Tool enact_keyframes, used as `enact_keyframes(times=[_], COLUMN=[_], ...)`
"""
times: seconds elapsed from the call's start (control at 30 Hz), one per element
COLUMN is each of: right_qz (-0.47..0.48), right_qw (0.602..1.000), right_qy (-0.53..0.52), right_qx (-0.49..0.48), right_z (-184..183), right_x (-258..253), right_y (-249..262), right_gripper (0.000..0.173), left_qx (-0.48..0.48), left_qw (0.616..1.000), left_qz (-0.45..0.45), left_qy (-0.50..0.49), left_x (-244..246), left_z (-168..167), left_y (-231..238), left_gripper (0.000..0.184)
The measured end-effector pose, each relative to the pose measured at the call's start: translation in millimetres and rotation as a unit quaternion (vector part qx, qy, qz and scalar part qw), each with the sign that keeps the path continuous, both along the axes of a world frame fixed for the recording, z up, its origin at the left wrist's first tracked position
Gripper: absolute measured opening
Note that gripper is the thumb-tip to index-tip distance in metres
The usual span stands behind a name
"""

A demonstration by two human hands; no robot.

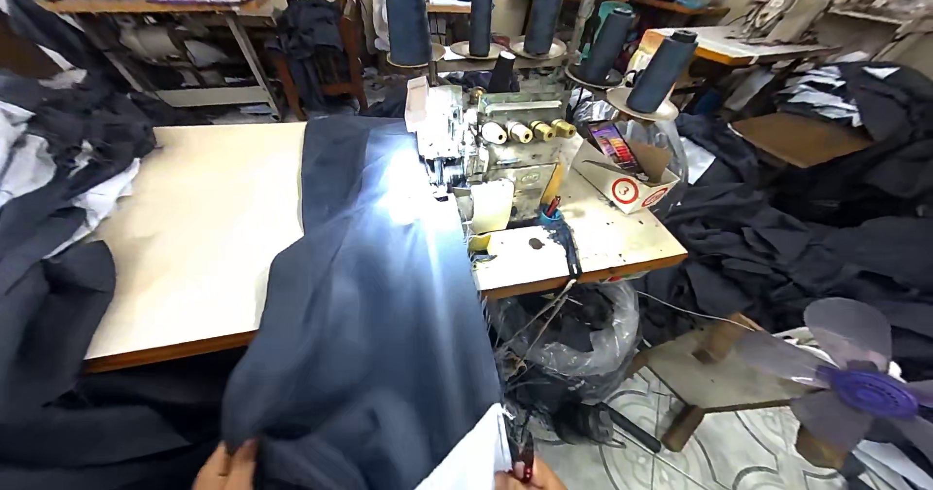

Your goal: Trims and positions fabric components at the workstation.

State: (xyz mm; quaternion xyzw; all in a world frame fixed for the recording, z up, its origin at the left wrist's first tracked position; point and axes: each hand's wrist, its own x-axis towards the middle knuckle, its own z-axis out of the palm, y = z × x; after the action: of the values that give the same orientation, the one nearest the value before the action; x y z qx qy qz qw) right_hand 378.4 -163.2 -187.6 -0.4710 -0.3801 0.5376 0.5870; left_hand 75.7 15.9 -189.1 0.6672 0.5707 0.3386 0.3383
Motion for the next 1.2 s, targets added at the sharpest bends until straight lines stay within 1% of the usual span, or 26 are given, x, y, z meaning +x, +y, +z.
enact_keyframes(times=[0.07, 0.1, 0.17, 0.2, 0.3, 0.37, 0.47, 0.53, 0.57, 0.63, 0.67, 0.7, 0.73, 0.77, 0.83, 0.87, 0.9, 0.93, 0.97, 1.0, 1.03, 1.07, 1.1, 1.13, 1.17, 1.2], right_qz=[-0.026, -0.036, -0.054, -0.057, -0.064, -0.069, -0.078, -0.089, -0.096, -0.103, -0.098, -0.086, -0.066, -0.041, 0.018, 0.042, 0.06, 0.061, 0.046, 0.022, -0.004, -0.02, -0.033, -0.035, -0.026, -0.012], right_qw=[0.999, 0.998, 0.997, 0.996, 0.994, 0.994, 0.995, 0.994, 0.993, 0.993, 0.993, 0.993, 0.993, 0.993, 0.99, 0.989, 0.988, 0.99, 0.993, 0.996, 0.998, 0.996, 0.991, 0.986, 0.982, 0.976], right_qy=[-0.038, -0.047, -0.058, -0.067, -0.089, -0.081, -0.067, -0.064, -0.06, -0.055, -0.059, -0.069, -0.085, -0.109, -0.137, -0.136, -0.124, -0.101, -0.07, -0.048, -0.053, -0.086, -0.13, -0.158, -0.167, -0.169], right_qx=[0.008, 0.006, -0.006, -0.004, 0.004, -0.004, 0.008, 0.023, 0.029, 0.037, 0.04, 0.042, 0.042, 0.032, -0.007, -0.035, -0.067, -0.081, -0.079, -0.067, -0.044, -0.015, 0.018, 0.051, 0.089, 0.135], right_z=[0.2, -0.5, -1.6, -3.6, -5.7, 0.3, 7.9, 13.8, 16.6, 22.0, 24.7, 26.5, 26.0, 22.3, 3.0, -11.7, -26.0, -39.0, -49.3, -52.6, -49.7, -42.3, -32.5, -21.5, -9.5, 1.7], right_x=[4.6, 7.3, 13.2, 16.8, 27.2, 32.1, 40.0, 43.2, 43.7, 43.6, 43.4, 42.8, 42.0, 39.7, 29.8, 21.8, 12.6, 2.6, -6.1, -11.5, -13.1, -11.6, -8.9, -5.2, 0.5, 8.1], right_y=[21.1, 31.9, 53.7, 65.2, 99.8, 121.5, 150.7, 167.9, 175.4, 185.8, 187.5, 186.5, 183.1, 177.3, 160.5, 150.0, 137.5, 123.8, 110.5, 98.6, 88.9, 80.0, 71.6, 64.6, 59.6, 56.5], right_gripper=[0.017, 0.017, 0.016, 0.015, 0.014, 0.015, 0.017, 0.019, 0.019, 0.016, 0.013, 0.011, 0.011, 0.013, 0.016, 0.016, 0.017, 0.015, 0.01, 0.006, 0.006, 0.009, 0.015, 0.02, 0.021, 0.021], left_qx=[0.037, 0.062, 0.103, 0.113, 0.114, 0.117, 0.148, 0.183, 0.192, 0.17, 0.142, 0.121, 0.104, 0.088, 0.104, 0.115, 0.113, 0.093, 0.043, -0.04, -0.149, -0.275, -0.381, -0.436, -0.432, -0.38], left_qw=[0.994, 0.989, 0.977, 0.975, 0.976, 0.977, 0.976, 0.976, 0.979, 0.978, 0.973, 0.967, 0.961, 0.959, 0.955, 0.954, 0.951, 0.949, 0.95, 0.948, 0.939, 0.92, 0.902, 0.893, 0.901, 0.922], left_qz=[0.05, 0.055, 0.035, 0.02, 0.0, 0.012, -0.02, -0.043, -0.053, -0.078, -0.093, -0.103, -0.106, -0.097, -0.049, -0.016, 0.022, 0.06, 0.092, 0.121, 0.137, 0.134, 0.115, 0.082, 0.037, -0.005], left_qy=[-0.085, -0.126, -0.181, -0.192, -0.188, -0.179, -0.161, -0.114, -0.051, 0.096, 0.156, 0.2, 0.234, 0.252, 0.272, 0.278, 0.287, 0.295, 0.296, 0.29, 0.279, 0.246, 0.167, 0.071, -0.008, -0.07], left_x=[4.4, 6.1, 10.7, 12.8, 23.3, 35.7, 37.6, 40.3, 35.6, 18.8, 10.0, 0.6, -9.7, -18.3, -28.4, -30.2, -31.3, -34.1, -39.1, -45.3, -51.6, -55.9, -57.5, -57.4, -55.9, -54.6], left_z=[25.8, 38.0, 60.6, 71.5, 102.4, 120.4, 126.1, 129.7, 129.3, 123.9, 118.7, 111.8, 103.9, 96.2, 73.4, 58.8, 41.4, 21.2, -0.3, -22.1, -41.4, -52.7, -52.6, -37.5, -8.1, 31.3], left_y=[14.1, 21.3, 37.2, 44.7, 64.4, 79.6, 113.2, 131.9, 138.7, 147.6, 149.9, 149.7, 147.6, 142.1, 126.6, 117.9, 110.0, 104.4, 100.7, 98.6, 96.9, 95.2, 92.1, 90.0, 89.0, 90.1], left_gripper=[0.042, 0.04, 0.025, 0.022, 0.024, 0.022, 0.018, 0.014, 0.029, 0.092, 0.109, 0.112, 0.105, 0.088, 0.049, 0.039, 0.036, 0.039, 0.045, 0.051, 0.054, 0.052, 0.051, 0.055, 0.056, 0.051])
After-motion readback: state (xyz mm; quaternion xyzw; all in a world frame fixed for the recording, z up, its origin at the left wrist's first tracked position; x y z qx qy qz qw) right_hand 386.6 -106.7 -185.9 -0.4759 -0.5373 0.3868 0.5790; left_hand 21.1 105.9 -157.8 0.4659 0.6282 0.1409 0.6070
